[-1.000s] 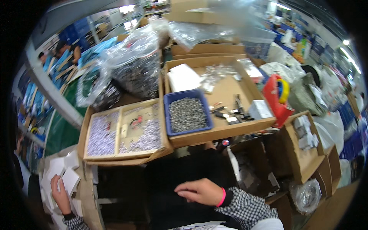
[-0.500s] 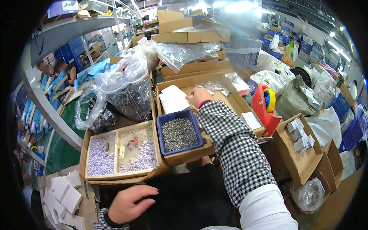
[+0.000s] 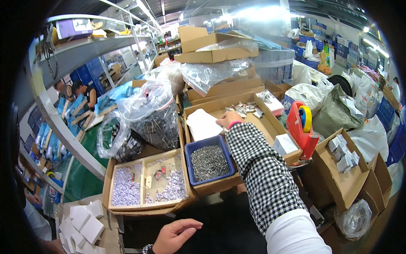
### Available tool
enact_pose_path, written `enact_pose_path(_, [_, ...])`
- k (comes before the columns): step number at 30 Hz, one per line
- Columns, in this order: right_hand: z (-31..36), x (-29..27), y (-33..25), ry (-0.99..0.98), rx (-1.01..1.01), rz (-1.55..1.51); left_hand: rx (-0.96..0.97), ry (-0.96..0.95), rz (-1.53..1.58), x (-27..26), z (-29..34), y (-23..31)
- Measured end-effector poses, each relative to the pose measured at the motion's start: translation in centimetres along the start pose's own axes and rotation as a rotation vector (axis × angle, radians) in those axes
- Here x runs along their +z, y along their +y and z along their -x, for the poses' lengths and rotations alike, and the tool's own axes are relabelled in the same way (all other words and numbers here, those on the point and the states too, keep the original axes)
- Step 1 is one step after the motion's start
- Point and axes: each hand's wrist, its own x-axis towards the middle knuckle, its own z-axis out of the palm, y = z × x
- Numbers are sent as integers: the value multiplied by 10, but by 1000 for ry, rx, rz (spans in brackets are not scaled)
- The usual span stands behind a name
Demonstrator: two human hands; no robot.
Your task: The person assembles small electronic components into white rectangular boxes. They pick components from trays, place them into the boxes, and seal the boxes with tape. The process is repeated multiple times.
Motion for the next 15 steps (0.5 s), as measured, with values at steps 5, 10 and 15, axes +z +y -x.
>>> enact_pose_path(5, [6,-29,-11,92,128,-353,-74,22,92,0,6,-10])
enact_pose_path(10, [69,-76,-22,92,-156,-868,-34,30,381,-7,2,-21])
enact_pose_path(15, [213,-49,-25,-316,-96,-1063,293,-11,669,0,-9,-26])
